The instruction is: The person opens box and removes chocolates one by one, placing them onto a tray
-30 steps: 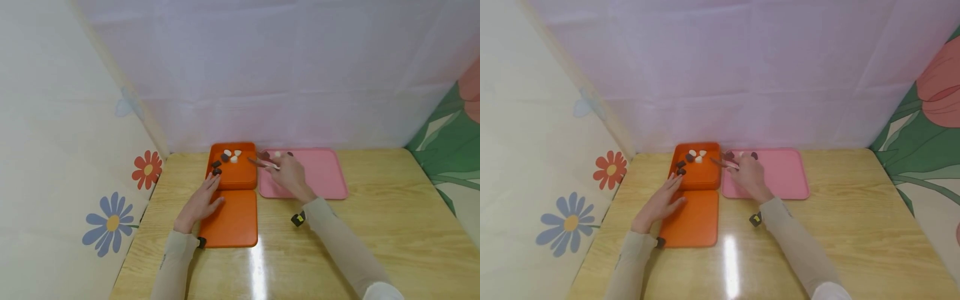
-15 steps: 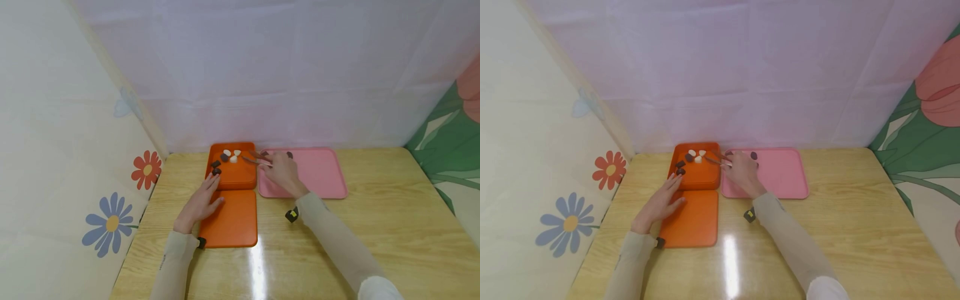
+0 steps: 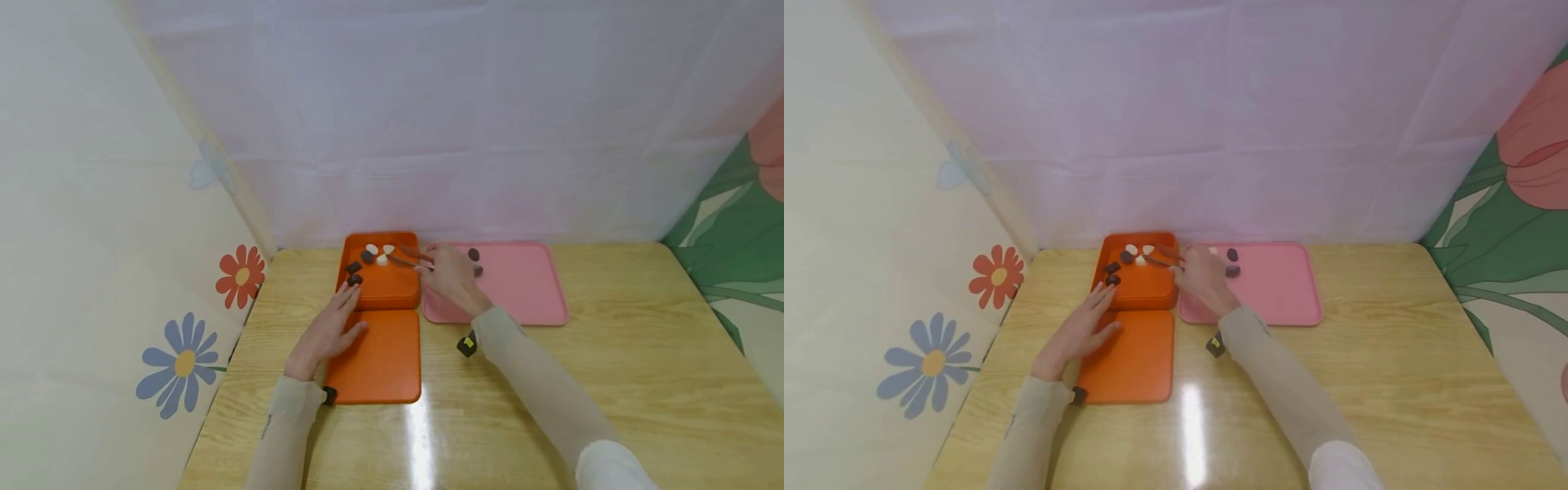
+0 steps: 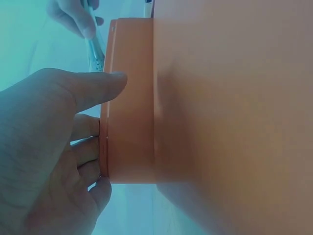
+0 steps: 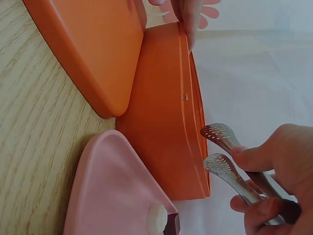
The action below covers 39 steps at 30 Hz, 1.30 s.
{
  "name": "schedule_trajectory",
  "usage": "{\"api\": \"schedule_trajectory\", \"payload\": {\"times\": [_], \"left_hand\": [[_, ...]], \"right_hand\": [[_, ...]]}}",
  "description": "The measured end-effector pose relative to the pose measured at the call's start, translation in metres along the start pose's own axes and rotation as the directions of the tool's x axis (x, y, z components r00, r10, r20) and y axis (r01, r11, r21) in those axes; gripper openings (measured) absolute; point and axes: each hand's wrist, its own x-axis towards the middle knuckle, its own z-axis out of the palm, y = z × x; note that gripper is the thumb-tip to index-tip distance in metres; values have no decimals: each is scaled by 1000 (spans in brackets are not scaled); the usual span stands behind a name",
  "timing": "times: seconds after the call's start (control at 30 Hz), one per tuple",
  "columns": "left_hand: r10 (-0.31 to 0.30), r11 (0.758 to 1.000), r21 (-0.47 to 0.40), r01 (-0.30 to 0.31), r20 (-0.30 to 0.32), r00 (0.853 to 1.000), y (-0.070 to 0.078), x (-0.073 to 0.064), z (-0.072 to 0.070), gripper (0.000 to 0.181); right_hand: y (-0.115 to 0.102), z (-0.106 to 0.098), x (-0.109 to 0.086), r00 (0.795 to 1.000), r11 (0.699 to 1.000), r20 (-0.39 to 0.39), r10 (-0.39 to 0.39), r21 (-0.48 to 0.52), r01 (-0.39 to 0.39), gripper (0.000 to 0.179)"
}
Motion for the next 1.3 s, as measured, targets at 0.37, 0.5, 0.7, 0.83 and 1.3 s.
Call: {"api": "schedule_trajectory", "payload": {"times": [0.37, 0.5, 0.7, 0.83, 1.3], "left_hand": [[-11, 1000, -1, 11, -5, 1000, 0, -1, 2, 79], [-17, 1000, 4, 18, -8, 1000, -1, -2, 3, 79], [-9, 1000, -4, 9, -9, 1000, -2, -2, 2, 78], [-10, 1000, -9, 10, -10, 1000, -1, -1, 2, 78], [0, 1000, -11, 0, -24, 1000, -1, -1, 1, 76]], "right_hand": [[-14, 7, 11, 997, 995, 82, -3, -95, 11, 34], [-23, 12, 18, 990, 993, 133, 39, -119, -24, 32], [-29, 14, 25, 984, 994, 167, 62, -94, -46, 25], [-30, 17, 27, 984, 995, 171, 46, -93, -30, 23], [-33, 32, 30, 994, 983, 112, 3, -181, 17, 30]]}}
